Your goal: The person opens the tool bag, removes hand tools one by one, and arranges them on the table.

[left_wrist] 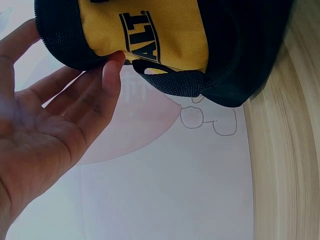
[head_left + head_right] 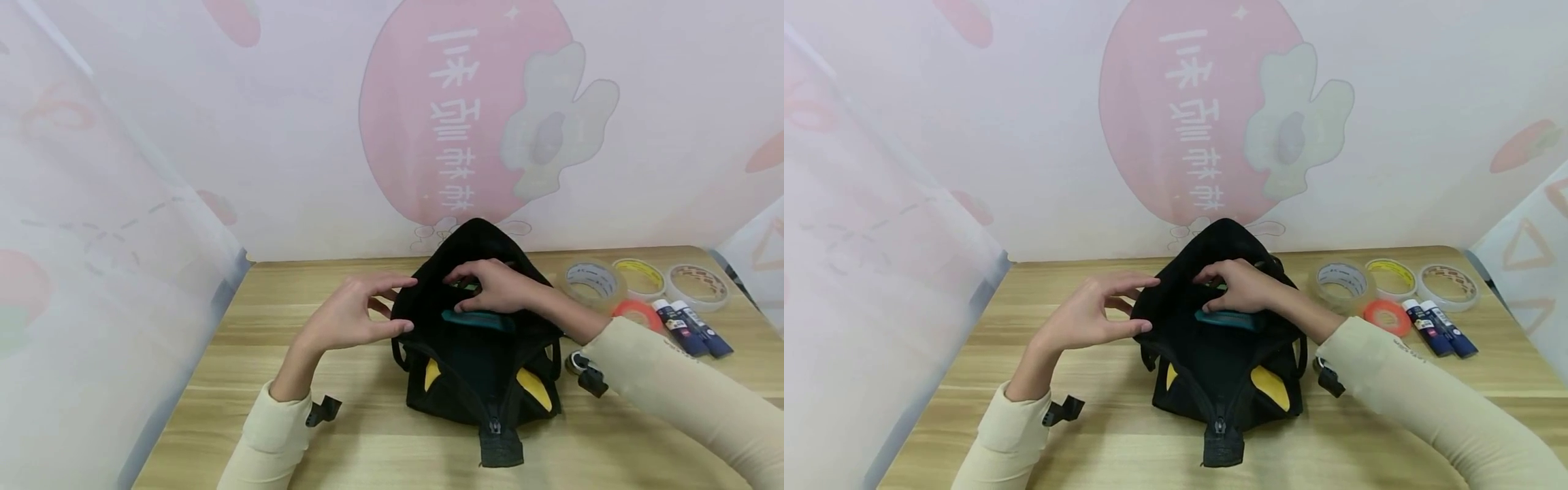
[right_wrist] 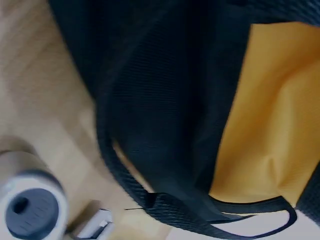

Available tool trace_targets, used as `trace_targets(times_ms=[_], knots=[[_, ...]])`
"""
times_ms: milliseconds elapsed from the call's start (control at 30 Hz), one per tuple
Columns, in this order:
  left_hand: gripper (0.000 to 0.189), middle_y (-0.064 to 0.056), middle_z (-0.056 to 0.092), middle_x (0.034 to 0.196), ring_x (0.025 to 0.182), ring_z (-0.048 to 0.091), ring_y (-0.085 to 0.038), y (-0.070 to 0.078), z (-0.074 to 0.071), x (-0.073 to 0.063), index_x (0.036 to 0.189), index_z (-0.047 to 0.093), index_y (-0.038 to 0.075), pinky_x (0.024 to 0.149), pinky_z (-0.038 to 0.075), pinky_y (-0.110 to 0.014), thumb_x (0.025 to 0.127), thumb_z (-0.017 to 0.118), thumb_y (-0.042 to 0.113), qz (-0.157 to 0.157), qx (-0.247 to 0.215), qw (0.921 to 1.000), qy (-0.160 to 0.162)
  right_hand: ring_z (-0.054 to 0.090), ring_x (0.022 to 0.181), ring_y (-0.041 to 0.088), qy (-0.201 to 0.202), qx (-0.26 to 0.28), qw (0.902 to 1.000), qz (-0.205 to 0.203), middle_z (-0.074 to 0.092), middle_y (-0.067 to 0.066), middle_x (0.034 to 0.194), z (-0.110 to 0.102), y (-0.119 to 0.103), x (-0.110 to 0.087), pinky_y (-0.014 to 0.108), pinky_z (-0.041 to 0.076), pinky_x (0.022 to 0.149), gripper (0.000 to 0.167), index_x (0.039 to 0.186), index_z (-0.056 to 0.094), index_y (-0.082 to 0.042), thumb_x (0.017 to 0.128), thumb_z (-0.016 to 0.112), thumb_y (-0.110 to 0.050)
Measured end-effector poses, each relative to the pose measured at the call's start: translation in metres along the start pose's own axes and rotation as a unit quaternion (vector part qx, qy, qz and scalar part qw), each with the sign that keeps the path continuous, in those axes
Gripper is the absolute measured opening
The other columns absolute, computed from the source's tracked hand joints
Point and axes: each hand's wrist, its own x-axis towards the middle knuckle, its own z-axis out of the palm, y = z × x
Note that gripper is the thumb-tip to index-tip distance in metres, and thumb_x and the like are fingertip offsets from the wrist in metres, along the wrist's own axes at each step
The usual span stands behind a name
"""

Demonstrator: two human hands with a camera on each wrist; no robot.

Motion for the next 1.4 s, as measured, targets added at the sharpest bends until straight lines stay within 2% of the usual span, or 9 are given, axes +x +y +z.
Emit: trace_targets(times_ms=[167, 367, 667, 900, 1067, 1200, 1400], knots=[[0.061, -0.012, 0.068, 0.146, 0.107, 0.078, -0.024, 0.0, -0.001, 0.0, 0.147, 0.065, 0.004, 0.089, 0.068, -0.037, 0.091, 0.086, 0.017, 0.003, 0.004, 1.0, -0.002, 0.07, 0.123, 0.039, -0.006, 0.032, 0.9994, 0.014, 0.071, 0.019, 0.136, 0.01, 0.009, 0.001, 0.053, 0.062, 0.102, 0.045, 0.135, 0.07, 0.0, 0.095, 0.083, -0.016], [0.061, -0.012, 0.069, 0.146, 0.107, 0.078, -0.023, 0.001, -0.001, -0.001, 0.147, 0.065, 0.006, 0.089, 0.067, -0.032, 0.091, 0.086, 0.018, 0.003, 0.014, 0.9999, 0.0, 0.071, 0.121, 0.035, 0.0, 0.036, 0.9986, 0.038, 0.073, 0.016, 0.136, 0.021, 0.015, 0.001, 0.05, 0.062, 0.102, 0.042, 0.133, 0.073, -0.002, 0.093, 0.084, -0.014], [0.062, -0.011, 0.069, 0.145, 0.107, 0.078, -0.021, 0.0, -0.003, -0.001, 0.147, 0.065, 0.007, 0.09, 0.068, -0.038, 0.09, 0.087, 0.018, 0.004, 0.02, 0.9998, 0.002, 0.07, 0.124, 0.037, -0.008, 0.025, 0.9981, 0.055, 0.075, 0.016, 0.132, 0.037, 0.026, 0.003, 0.053, 0.059, 0.104, 0.039, 0.128, 0.076, -0.003, 0.09, 0.086, -0.009], [0.061, -0.01, 0.07, 0.145, 0.106, 0.078, -0.02, 0.0, -0.003, -0.001, 0.146, 0.066, 0.007, 0.091, 0.067, -0.037, 0.089, 0.087, 0.018, 0.002, 0.025, 0.9997, 0.004, 0.073, 0.107, 0.029, -0.014, 0.014, 0.9976, 0.066, 0.077, 0.014, 0.123, 0.042, 0.027, 0.005, 0.043, 0.062, 0.092, 0.04, 0.124, 0.077, -0.004, 0.085, 0.086, -0.002], [0.061, -0.01, 0.07, 0.144, 0.106, 0.079, -0.02, -0.001, -0.003, -0.001, 0.146, 0.066, 0.007, 0.091, 0.067, -0.037, 0.089, 0.087, 0.017, 0.004, 0.024, 0.9997, 0.004, 0.074, 0.1, 0.022, -0.021, 0.0, 0.9981, 0.058, 0.079, 0.01, 0.117, 0.046, 0.025, 0.005, 0.036, 0.062, 0.086, 0.04, 0.122, 0.078, -0.005, 0.083, 0.086, 0.001], [0.061, -0.01, 0.071, 0.144, 0.105, 0.079, -0.02, -0.001, -0.003, -0.002, 0.145, 0.067, 0.006, 0.09, 0.067, -0.037, 0.089, 0.087, 0.016, 0.004, 0.022, 0.9997, 0.007, 0.074, 0.097, 0.018, -0.015, -0.022, 0.999, 0.035, 0.081, 0.005, 0.111, 0.046, 0.021, 0.003, 0.035, 0.062, 0.084, 0.037, 0.118, 0.08, -0.009, 0.083, 0.086, 0.0], [0.061, -0.011, 0.071, 0.144, 0.106, 0.079, -0.021, -0.001, -0.002, -0.001, 0.145, 0.066, 0.006, 0.09, 0.067, -0.036, 0.089, 0.087, 0.017, 0.006, 0.016, 0.9998, 0.006, 0.074, 0.101, 0.017, 0.032, 0.003, 0.9994, 0.008, 0.08, 0.003, 0.114, 0.035, 0.01, -0.003, 0.038, 0.064, 0.088, 0.031, 0.117, 0.082, -0.012, 0.087, 0.086, -0.005]])
